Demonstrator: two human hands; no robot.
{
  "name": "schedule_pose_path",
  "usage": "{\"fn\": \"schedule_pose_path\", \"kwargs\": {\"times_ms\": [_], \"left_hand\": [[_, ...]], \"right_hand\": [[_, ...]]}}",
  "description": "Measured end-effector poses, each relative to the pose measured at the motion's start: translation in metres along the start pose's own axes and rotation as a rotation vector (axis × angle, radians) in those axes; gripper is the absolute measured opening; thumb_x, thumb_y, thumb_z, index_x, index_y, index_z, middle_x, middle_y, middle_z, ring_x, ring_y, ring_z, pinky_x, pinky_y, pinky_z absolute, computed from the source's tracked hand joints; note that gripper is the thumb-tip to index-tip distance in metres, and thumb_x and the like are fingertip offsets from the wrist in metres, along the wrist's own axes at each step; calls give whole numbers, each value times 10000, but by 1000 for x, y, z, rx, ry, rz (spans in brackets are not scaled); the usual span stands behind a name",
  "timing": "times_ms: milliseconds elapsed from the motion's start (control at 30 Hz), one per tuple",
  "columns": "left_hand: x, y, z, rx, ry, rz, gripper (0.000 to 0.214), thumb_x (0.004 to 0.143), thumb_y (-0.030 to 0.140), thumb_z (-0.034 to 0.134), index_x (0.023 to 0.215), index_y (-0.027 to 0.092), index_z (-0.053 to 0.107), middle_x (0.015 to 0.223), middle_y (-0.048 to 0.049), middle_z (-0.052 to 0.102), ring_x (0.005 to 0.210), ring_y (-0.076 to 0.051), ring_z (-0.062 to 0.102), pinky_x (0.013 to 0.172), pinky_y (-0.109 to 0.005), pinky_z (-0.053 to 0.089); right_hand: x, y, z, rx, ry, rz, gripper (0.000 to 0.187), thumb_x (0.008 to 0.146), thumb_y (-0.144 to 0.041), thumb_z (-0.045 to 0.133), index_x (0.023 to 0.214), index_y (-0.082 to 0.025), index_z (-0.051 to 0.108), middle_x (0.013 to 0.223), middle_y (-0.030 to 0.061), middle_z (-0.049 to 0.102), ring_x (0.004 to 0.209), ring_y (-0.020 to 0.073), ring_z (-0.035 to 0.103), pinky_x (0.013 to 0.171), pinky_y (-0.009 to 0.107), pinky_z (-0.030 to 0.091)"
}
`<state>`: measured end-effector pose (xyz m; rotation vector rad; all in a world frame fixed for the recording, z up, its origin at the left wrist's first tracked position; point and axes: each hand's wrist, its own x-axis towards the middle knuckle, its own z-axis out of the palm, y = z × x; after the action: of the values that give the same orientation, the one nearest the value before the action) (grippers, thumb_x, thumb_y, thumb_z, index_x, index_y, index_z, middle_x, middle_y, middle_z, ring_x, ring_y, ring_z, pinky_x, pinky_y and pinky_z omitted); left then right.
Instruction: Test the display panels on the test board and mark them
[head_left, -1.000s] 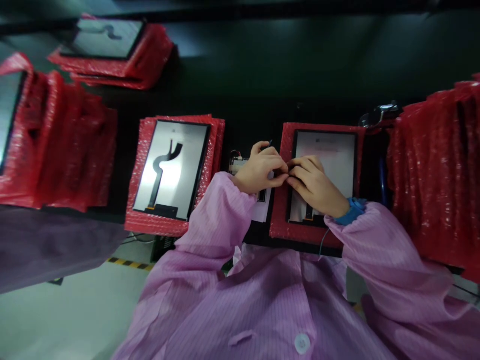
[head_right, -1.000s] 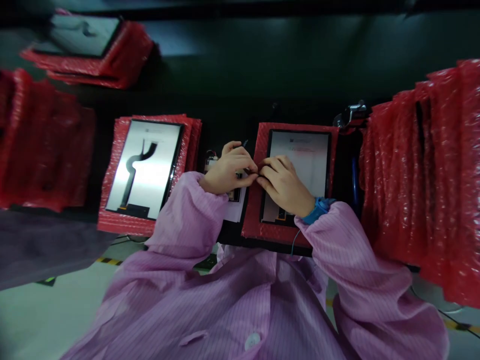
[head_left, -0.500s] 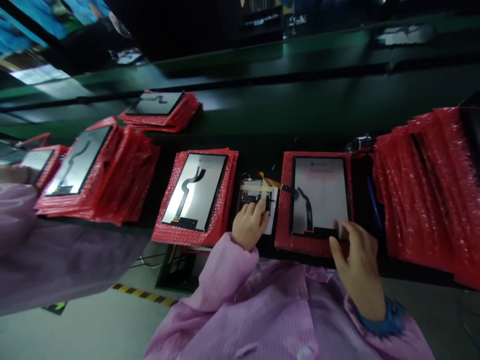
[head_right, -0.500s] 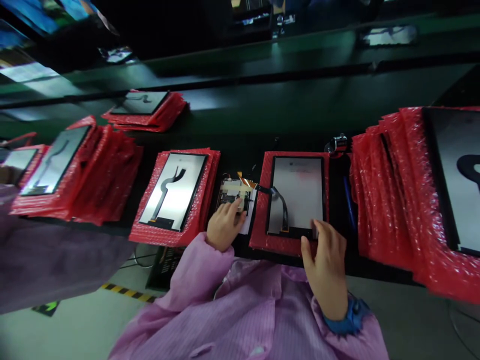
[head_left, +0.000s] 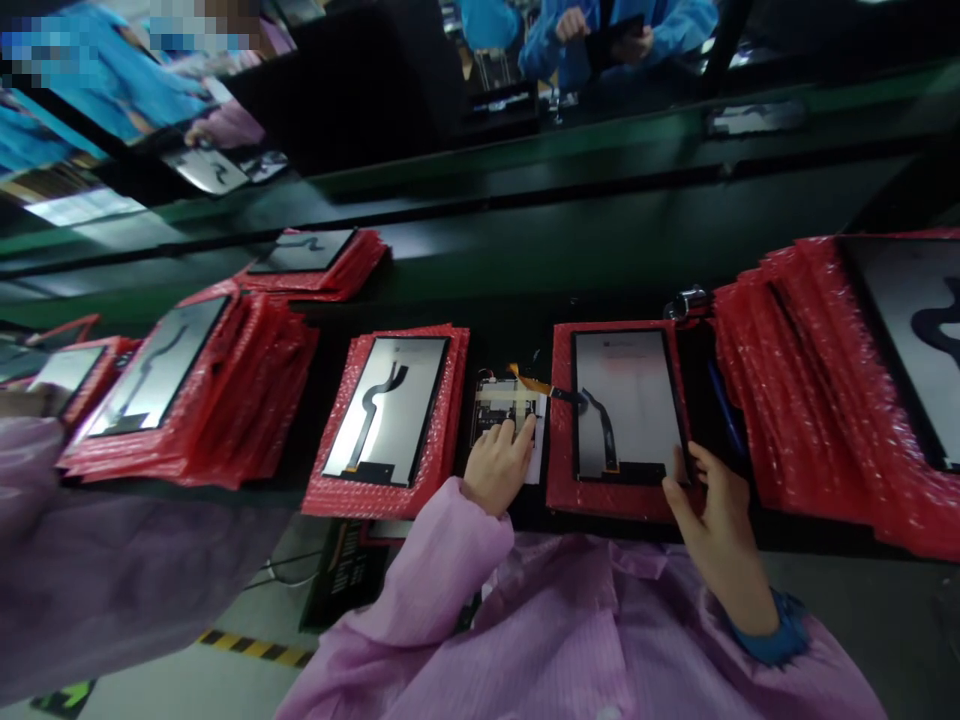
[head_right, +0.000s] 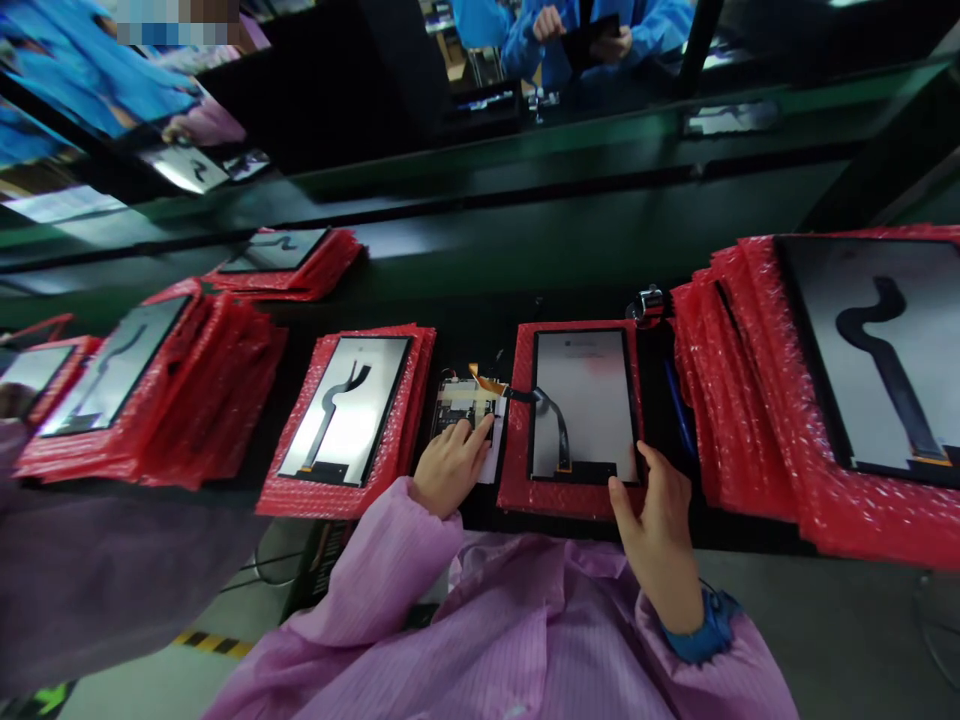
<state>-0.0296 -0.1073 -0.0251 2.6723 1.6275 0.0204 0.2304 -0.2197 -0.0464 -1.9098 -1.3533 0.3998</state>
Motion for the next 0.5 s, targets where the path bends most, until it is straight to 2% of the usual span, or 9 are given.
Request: {"fn": "schedule_pose_path", "kwargs": {"times_ms": [133,233,300,367,433,500], "left_hand": [[-7,32,4,-161,237,106,375,977,215,442,1319,132,573,1230,-151,677,1126,-285,629,972,-450,511],[-14,61,18,-302,315,159,415,978,262,470,1364,117,523,1296,-163,661,1186,-294,622,1001,-445,531],[-17,71,25,-344,324,125,434,973,282,488,1378,127,510,1312,-169,657,1187,-317,628,996,-484,543],[-17,73,25,-408,306,99,438,967,314,507,1364,130,525,1318,-178,655,1188,-332,628,1004,-521,540],[-18,67,15,-510,252,98,438,953,371,544,1323,139,562,1307,-173,664,1194,-333,627,1022,-530,530],[-16,58,-2,-648,171,79,401,945,428,558,1249,172,612,1262,-143,692,1175,-313,641,1012,-500,536]], "right_hand": [[5,4,5,92,31,94,657,849,-656,524,1298,-177,541,1215,165,583,1153,305,527,1019,561,441],[13,9,5,188,37,229,697,770,-712,552,1233,-192,578,1214,151,596,1126,308,537,1007,571,447],[18,7,-2,284,-12,319,714,743,-728,561,1228,-204,578,1261,142,592,1151,311,540,1020,571,445],[20,-2,-13,344,-61,347,699,754,-715,570,1253,-224,568,1315,127,578,1184,309,537,1044,567,435],[17,-21,-26,337,-69,273,635,808,-665,569,1288,-250,552,1353,109,560,1213,296,529,1061,546,432],[11,-49,-35,299,-39,117,551,879,-583,552,1330,-269,520,1367,97,546,1229,273,524,1056,505,450]]}}
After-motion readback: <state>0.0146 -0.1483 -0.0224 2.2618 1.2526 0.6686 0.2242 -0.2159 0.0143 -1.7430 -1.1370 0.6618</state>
